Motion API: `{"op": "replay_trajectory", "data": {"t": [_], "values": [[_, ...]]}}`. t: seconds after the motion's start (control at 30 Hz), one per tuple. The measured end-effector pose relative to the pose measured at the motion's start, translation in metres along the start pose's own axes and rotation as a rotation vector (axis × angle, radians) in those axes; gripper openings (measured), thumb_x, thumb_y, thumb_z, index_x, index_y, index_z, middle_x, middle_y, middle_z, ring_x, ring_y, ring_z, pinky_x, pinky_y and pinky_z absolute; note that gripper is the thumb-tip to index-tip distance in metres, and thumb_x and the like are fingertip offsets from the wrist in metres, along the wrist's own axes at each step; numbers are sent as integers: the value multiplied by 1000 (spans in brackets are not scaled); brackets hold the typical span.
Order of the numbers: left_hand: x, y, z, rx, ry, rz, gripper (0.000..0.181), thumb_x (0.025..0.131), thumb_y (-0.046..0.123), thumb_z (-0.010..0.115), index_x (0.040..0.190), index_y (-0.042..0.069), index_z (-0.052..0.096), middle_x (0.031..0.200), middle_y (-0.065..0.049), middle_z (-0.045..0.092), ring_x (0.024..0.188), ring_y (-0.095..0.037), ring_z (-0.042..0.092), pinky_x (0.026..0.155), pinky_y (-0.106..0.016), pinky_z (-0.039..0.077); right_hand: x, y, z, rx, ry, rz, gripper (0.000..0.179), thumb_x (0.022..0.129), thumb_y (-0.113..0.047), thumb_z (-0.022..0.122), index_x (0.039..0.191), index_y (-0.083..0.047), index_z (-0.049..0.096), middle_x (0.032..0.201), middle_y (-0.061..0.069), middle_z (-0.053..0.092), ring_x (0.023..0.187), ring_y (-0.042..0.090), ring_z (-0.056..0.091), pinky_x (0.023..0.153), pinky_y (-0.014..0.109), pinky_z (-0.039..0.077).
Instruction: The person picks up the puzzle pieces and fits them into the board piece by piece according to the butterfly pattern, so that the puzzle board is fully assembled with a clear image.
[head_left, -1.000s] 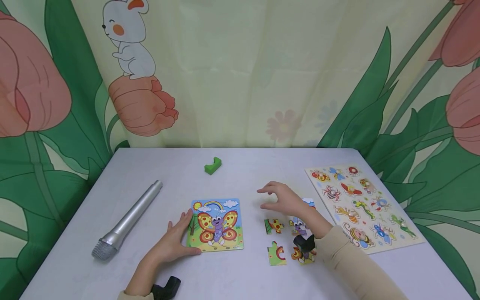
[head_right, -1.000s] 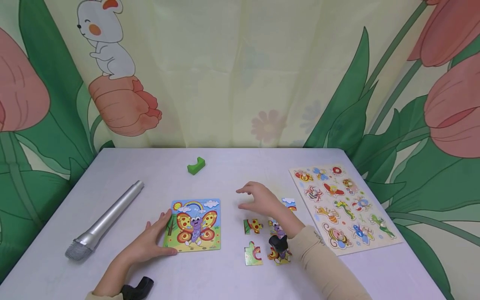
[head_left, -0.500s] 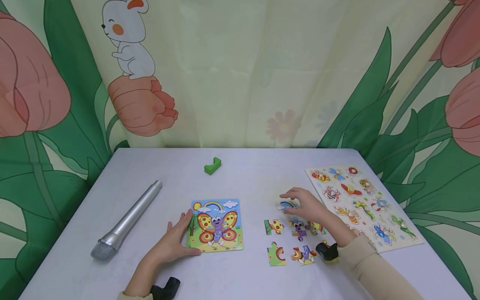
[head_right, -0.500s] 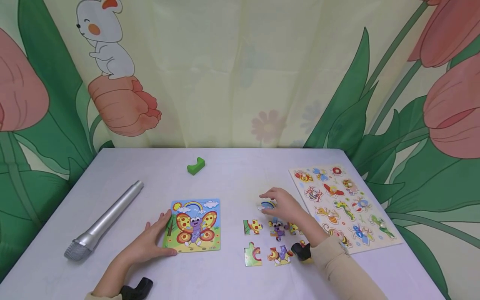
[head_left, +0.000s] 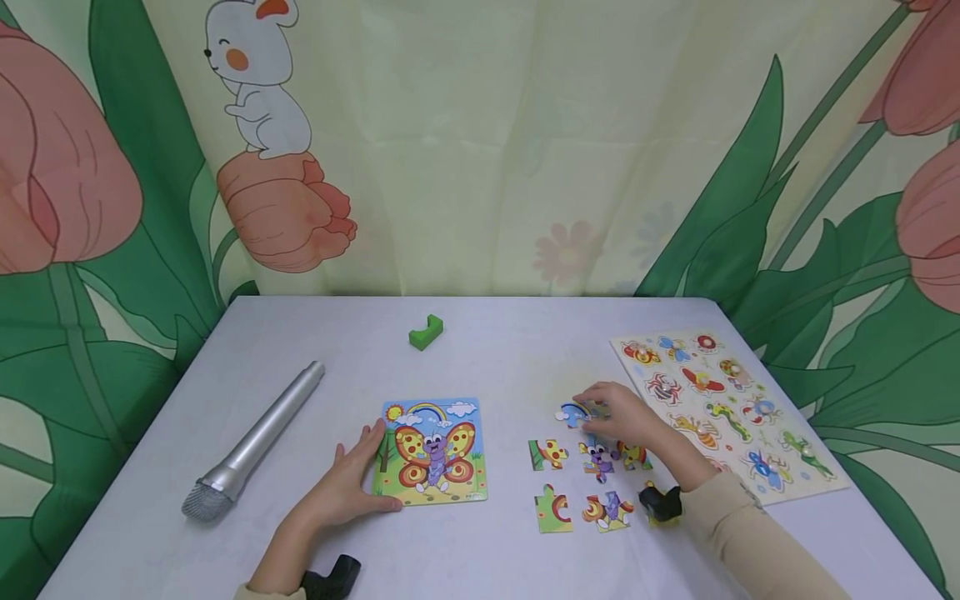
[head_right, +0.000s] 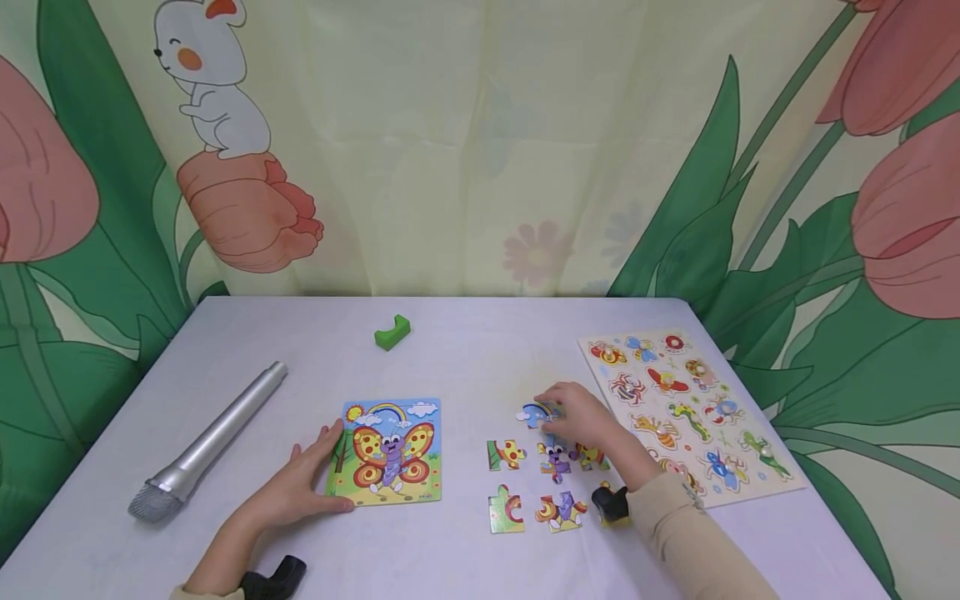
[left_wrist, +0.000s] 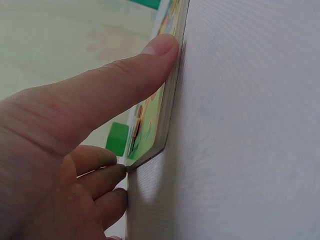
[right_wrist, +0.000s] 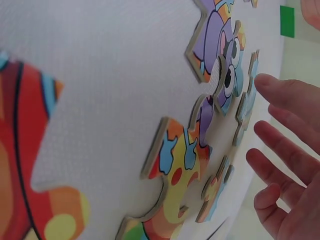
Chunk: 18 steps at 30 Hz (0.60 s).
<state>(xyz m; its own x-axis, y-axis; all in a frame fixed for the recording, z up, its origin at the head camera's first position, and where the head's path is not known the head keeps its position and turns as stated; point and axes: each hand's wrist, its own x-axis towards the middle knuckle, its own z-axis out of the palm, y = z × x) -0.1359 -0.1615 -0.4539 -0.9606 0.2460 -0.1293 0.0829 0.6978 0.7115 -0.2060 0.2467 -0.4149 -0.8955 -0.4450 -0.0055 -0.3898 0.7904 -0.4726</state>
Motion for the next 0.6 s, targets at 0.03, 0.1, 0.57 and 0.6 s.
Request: {"op": "replay_trajectory", "data": {"t": [0.03,0.1,0.57,0.6], "values": [[0,0,0,-2,0,0,116,56,36,85,144,-1,18,148,-19,18,137,-34,9,108,-55,-5,0,1,0,-3,-5,-2,37,76,-10,73,110,0,64,105,11,62,99,31,56,85,46,47],[-1,0,0,-5,1,2,116,56,36,85,144,-1,18,148,-19,18,137,-34,9,108,-55,-5,1,3,1,-18,-13,0,36,75,-10,73,109,0,65,104,11,62,98,30,56,85,45,47],[-1,0,-1,-6,-6,10,117,57,38,84,144,-1,17,148,-20,17,136,-35,9,108,-55,-6,3,6,2,-42,-17,55,35,76,-11,74,109,-2,66,99,7,61,90,24,56,79,40,48],[-1,0,-1,-6,-7,10,117,57,38,84,144,-1,17,148,-20,17,136,-35,9,108,-55,-6,3,6,2,-43,-16,62,35,76,-12,74,108,-2,66,99,6,61,90,24,56,79,40,48]]}}
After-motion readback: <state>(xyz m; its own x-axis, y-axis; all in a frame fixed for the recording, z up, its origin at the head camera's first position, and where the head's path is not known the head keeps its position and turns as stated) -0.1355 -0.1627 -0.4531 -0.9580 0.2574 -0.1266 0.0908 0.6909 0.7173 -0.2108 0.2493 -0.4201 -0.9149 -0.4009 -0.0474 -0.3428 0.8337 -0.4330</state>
